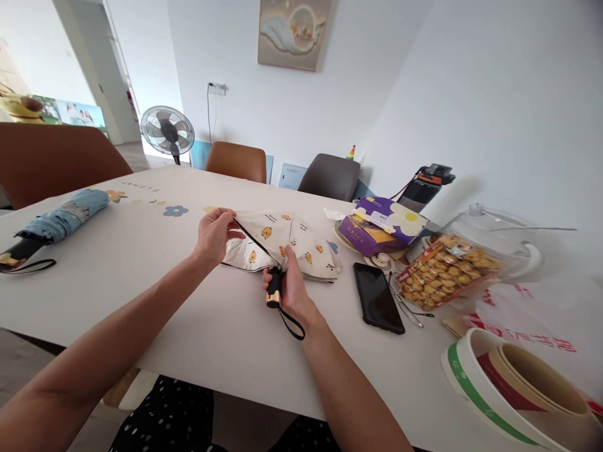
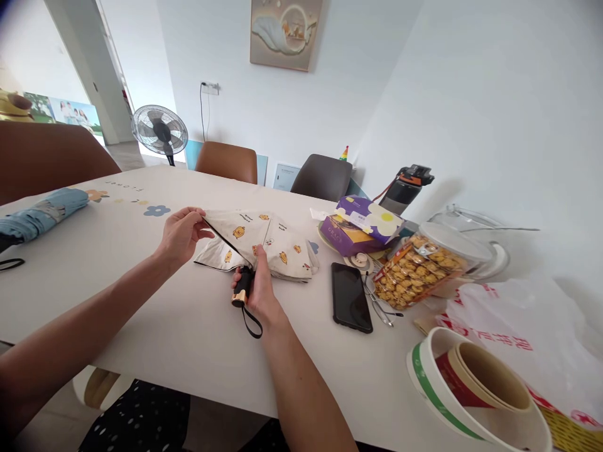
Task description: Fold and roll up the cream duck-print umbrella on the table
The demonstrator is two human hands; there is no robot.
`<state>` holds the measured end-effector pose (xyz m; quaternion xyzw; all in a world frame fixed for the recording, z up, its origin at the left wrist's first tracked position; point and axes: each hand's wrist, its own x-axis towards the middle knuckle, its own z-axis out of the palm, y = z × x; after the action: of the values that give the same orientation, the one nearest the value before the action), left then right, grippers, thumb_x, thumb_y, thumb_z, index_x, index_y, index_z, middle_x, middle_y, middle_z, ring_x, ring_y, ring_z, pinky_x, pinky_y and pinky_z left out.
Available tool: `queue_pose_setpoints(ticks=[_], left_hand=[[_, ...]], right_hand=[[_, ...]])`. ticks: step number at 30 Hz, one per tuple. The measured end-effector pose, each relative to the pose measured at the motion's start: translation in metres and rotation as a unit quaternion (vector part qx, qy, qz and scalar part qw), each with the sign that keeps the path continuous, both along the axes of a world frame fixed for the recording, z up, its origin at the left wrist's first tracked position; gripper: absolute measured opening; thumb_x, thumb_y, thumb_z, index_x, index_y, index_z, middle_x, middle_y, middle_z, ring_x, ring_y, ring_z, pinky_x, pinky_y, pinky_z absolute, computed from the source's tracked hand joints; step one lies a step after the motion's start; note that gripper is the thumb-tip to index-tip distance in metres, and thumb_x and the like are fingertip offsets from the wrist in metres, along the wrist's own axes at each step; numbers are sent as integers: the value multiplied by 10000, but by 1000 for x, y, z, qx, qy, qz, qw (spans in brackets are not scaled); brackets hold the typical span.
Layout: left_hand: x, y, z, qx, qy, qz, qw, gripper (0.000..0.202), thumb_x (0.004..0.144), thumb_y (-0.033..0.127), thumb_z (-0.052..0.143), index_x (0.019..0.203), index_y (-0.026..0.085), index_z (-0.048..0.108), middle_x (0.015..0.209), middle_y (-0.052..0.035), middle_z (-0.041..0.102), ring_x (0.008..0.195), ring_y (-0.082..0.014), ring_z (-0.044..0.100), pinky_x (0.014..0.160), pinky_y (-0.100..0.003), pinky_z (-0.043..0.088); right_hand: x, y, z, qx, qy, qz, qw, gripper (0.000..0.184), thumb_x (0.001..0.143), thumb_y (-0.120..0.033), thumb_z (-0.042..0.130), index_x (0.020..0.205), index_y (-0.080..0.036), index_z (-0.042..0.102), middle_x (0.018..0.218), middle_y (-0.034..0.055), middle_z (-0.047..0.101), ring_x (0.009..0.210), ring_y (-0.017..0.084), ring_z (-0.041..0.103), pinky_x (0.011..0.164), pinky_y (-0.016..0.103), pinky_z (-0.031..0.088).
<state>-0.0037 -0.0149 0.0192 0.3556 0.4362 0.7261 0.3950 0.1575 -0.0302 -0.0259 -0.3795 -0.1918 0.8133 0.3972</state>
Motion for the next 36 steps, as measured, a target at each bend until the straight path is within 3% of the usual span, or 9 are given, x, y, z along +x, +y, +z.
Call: queue_pose_setpoints(ticks=[6,10,14,18,22,25,30,36], left_hand=[[0,-3,5,-32,-29,15,999,122,574,156,534,695,150,521,655,21,522,525,-77,526,371,-158,375],[-2,-3,7,-14,-34,-2,999,137,583,147,558,715,146,523,701,10,551,560,-83,553,395,-164,404],[-1,-2,4,-30,-28,-47,998,157,611,151,573,759,142,521,707,-12,585,593,-114,597,468,-212,475],[2,-1,-9,-73,-29,-68,995,246,577,122,603,817,134,549,715,-33,622,619,-152,629,591,-300,523],[11,-4,-27,-166,79,-204,962,180,572,197,664,728,109,643,784,-87,664,689,-167,628,614,-271,495],[23,-8,-35,-158,182,-255,936,166,626,251,643,754,152,682,774,-51,674,723,-148,607,627,-245,467],[40,-12,-40,-138,240,-263,924,125,667,262,597,702,160,660,552,5,604,530,-116,568,598,-254,467],[46,-12,-42,-118,347,-210,906,71,667,225,546,668,191,608,501,42,573,472,-112,563,526,-230,452]], right_hand=[[-3,2,2,-9,-40,-53,998,405,677,-551,624,772,-189,470,558,-24,498,397,76,438,333,189,379],[-1,4,1,3,-52,-59,997,345,697,-463,651,791,-188,465,556,-28,495,397,75,434,327,187,376],[0,5,-1,4,-48,-59,997,323,715,-440,643,786,-191,449,561,-29,494,395,70,425,329,182,370],[0,6,-1,12,-50,-59,997,319,724,-444,634,785,-200,438,551,-36,483,390,69,417,330,176,363],[0,5,1,25,-60,-53,996,316,742,-468,605,819,-199,459,541,-36,486,383,70,416,329,171,361],[-1,4,1,44,-68,-53,995,308,762,-470,579,842,-186,491,536,-30,493,382,70,417,329,169,361],[-2,3,1,50,-90,-54,993,334,783,-496,535,785,-163,509,493,-29,467,382,79,419,334,182,369],[1,7,-2,26,-62,-30,997,444,801,-613,395,751,-189,517,474,-26,445,387,92,422,335,189,362]])
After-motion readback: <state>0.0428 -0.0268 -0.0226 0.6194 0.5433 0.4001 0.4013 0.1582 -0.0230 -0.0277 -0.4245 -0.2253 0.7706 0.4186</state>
